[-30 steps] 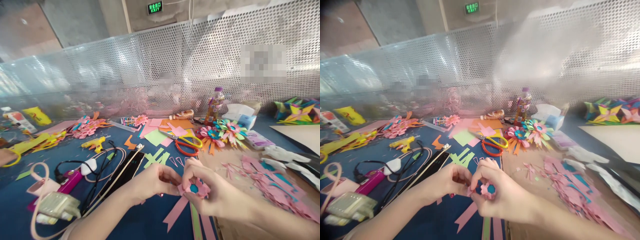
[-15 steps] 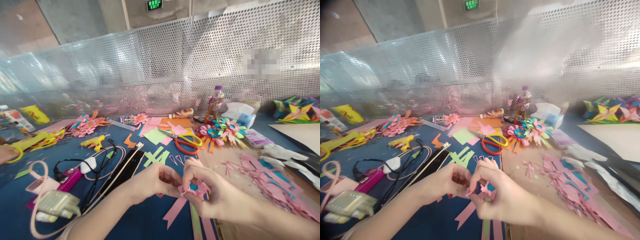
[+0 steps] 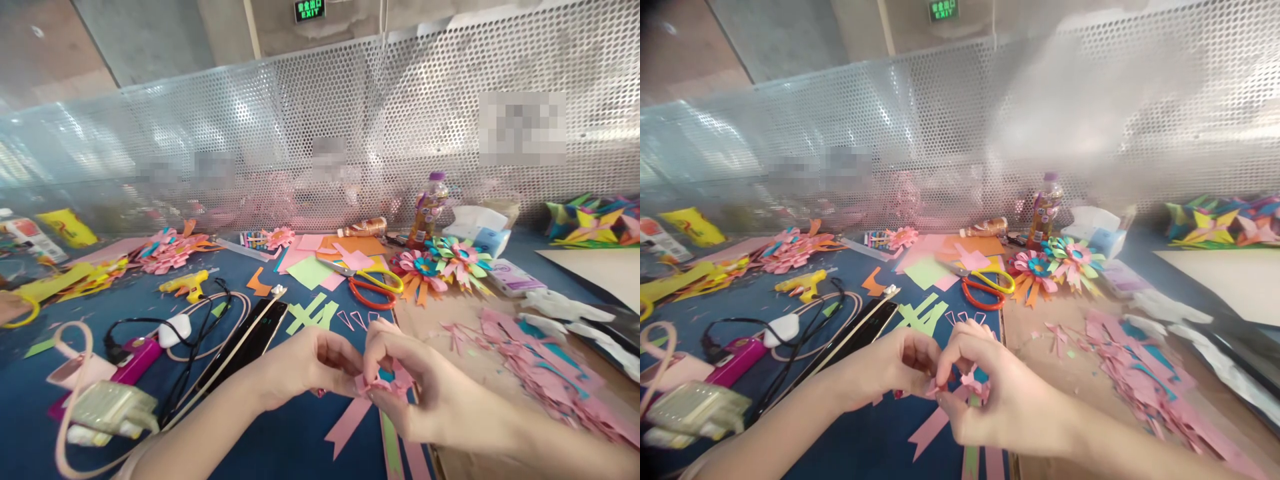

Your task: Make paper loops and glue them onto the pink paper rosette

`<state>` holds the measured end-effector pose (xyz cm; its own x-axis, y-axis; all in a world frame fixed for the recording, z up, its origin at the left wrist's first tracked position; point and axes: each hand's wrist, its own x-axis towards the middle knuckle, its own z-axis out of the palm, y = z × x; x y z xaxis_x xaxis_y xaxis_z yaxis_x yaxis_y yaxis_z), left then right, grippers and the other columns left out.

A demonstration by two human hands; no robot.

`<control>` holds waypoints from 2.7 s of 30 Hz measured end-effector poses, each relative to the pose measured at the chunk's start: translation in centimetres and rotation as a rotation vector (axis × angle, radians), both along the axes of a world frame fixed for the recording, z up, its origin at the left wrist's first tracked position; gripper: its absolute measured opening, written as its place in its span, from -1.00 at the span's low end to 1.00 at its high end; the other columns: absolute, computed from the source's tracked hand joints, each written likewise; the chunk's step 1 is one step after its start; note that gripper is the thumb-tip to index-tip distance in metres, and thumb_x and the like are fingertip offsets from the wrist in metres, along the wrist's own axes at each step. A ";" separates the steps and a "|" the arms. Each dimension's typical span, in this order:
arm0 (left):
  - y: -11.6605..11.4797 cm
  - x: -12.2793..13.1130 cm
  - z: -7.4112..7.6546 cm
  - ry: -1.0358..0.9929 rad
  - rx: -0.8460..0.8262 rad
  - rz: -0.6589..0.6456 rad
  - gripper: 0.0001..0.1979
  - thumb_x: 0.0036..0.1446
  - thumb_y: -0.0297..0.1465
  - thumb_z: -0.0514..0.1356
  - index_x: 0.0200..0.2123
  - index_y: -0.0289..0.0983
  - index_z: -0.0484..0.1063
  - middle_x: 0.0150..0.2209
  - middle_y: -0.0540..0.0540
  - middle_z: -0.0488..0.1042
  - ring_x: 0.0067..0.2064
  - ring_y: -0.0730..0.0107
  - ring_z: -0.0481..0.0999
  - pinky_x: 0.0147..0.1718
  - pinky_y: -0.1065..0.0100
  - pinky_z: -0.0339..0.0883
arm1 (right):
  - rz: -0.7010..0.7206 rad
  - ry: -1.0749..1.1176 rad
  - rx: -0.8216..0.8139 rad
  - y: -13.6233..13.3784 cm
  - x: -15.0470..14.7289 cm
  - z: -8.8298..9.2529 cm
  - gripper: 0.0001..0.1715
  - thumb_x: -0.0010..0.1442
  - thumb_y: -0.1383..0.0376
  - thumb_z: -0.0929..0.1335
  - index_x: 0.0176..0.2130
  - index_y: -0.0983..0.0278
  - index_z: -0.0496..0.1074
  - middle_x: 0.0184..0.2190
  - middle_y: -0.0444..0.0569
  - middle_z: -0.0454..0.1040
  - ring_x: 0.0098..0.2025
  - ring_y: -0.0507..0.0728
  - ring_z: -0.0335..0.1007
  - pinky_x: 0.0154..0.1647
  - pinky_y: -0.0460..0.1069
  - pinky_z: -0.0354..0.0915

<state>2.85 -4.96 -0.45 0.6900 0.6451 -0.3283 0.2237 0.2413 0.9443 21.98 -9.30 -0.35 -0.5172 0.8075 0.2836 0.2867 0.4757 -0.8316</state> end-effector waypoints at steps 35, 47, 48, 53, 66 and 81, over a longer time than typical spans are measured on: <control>-0.6 0.3 0.5 -0.099 -0.065 -0.030 -0.89 -0.13 -0.56 0.33 -0.44 -0.31 0.53 -0.42 0.02 0.51 -0.44 0.62 0.40 -0.46 0.57 0.20 | 0.008 0.029 -0.140 -0.7 -0.3 -0.3 -0.74 -0.03 0.56 0.26 -0.40 0.21 0.22 -0.39 -0.18 0.24 -0.35 0.01 0.20 -0.33 -0.08 0.21; -0.6 0.3 0.3 -0.096 -0.059 -0.032 -0.88 -0.14 -0.54 0.34 -0.44 -0.30 0.53 -0.44 0.03 0.51 -0.43 0.59 0.41 -0.43 0.55 0.22 | 0.036 0.073 -0.161 -0.6 -0.1 -0.5 -0.74 -0.01 0.55 0.27 -0.39 0.20 0.21 -0.40 -0.21 0.21 -0.37 -0.02 0.16 -0.36 -0.12 0.16; -0.6 0.3 0.3 -0.093 -0.053 -0.034 -0.89 -0.13 -0.54 0.34 -0.44 -0.30 0.53 -0.44 0.03 0.51 -0.43 0.58 0.42 -0.42 0.54 0.23 | 0.033 0.072 -0.155 -0.6 -0.1 -0.5 -0.74 -0.01 0.56 0.27 -0.39 0.20 0.21 -0.40 -0.21 0.20 -0.36 -0.02 0.15 -0.36 -0.12 0.16; -0.5 0.2 0.2 -0.085 -0.037 -0.044 -0.87 -0.14 -0.52 0.34 -0.42 -0.31 0.53 -0.39 0.00 0.51 -0.38 0.54 0.43 -0.36 0.51 0.25 | 0.040 0.077 -0.189 -0.5 -0.2 -0.7 -0.73 -0.01 0.56 0.26 -0.38 0.20 0.22 -0.40 -0.21 0.20 -0.38 -0.03 0.13 -0.38 -0.12 0.15; -0.4 0.2 0.2 -0.064 -0.044 -0.044 -0.87 -0.14 -0.52 0.34 -0.41 -0.30 0.53 -0.37 -0.01 0.50 -0.35 0.53 0.42 -0.35 0.51 0.24 | 0.060 0.101 -0.217 -0.7 -0.1 -0.8 -0.72 -0.01 0.58 0.26 -0.38 0.21 0.20 -0.40 -0.21 0.20 -0.37 -0.03 0.14 -0.36 -0.12 0.16; -0.5 0.2 0.4 -0.056 -0.028 -0.053 -0.87 -0.14 -0.52 0.34 -0.42 -0.29 0.53 -0.41 0.01 0.51 -0.43 0.56 0.39 -0.40 0.51 0.22 | 0.059 0.102 -0.298 -0.7 -0.1 -0.6 -0.76 0.01 0.54 0.24 -0.39 0.21 0.18 -0.40 -0.18 0.21 -0.36 0.01 0.17 -0.32 -0.06 0.19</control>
<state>3.07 -5.43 -0.04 0.7410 0.5978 -0.3058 0.1839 0.2573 0.9487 21.91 -9.98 -1.00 -0.5468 0.8322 0.0920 0.1741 0.2206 -0.9597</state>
